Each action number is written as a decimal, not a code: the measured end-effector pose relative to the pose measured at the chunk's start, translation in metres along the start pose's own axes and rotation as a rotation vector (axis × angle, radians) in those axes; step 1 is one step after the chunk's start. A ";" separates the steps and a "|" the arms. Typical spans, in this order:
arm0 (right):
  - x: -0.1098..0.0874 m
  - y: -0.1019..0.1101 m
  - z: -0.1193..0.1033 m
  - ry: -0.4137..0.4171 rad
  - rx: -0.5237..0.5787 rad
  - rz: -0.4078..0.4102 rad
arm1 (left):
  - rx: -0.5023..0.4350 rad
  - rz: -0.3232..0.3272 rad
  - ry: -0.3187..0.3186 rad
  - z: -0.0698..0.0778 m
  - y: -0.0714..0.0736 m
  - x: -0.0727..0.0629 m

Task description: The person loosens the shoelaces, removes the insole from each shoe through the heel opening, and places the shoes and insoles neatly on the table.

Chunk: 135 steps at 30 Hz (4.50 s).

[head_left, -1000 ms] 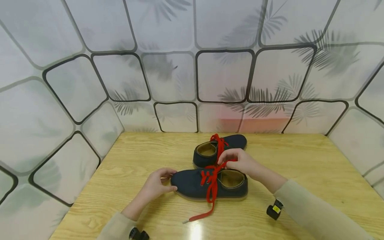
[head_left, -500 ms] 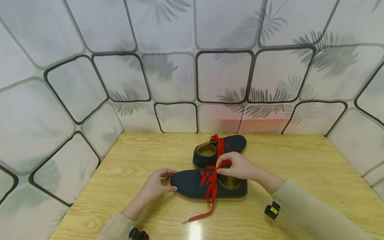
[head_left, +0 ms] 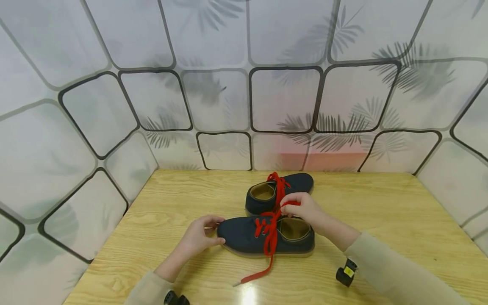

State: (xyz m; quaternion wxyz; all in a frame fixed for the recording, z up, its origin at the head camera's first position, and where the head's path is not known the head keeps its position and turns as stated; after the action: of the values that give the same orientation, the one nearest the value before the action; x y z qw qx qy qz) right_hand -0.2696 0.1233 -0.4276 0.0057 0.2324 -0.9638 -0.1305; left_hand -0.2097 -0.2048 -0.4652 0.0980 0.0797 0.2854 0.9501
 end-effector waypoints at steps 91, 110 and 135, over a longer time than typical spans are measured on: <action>0.000 -0.002 -0.009 0.186 -0.403 -0.100 | 0.000 -0.016 0.011 0.004 0.001 -0.001; 0.000 0.007 0.003 -0.045 0.112 0.116 | 0.001 -0.005 0.015 0.003 0.001 -0.001; 0.000 0.005 -0.003 0.319 -0.324 -0.083 | -0.004 -0.016 0.015 0.005 0.000 -0.003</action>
State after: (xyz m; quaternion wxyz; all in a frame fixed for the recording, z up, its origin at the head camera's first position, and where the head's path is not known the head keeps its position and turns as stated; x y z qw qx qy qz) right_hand -0.2716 0.1270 -0.4231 0.1900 0.2855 -0.9068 -0.2451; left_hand -0.2059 -0.2028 -0.4608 0.1037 0.0702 0.2848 0.9504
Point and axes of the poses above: each hand's wrist, its own x-axis towards the middle knuckle, its own y-axis out of the back of the hand, z = x × y, the point moved 2 cm from there along x, towards the middle knuckle, and after that the axes turned 4 degrees about -y, right-handed, at the moved point
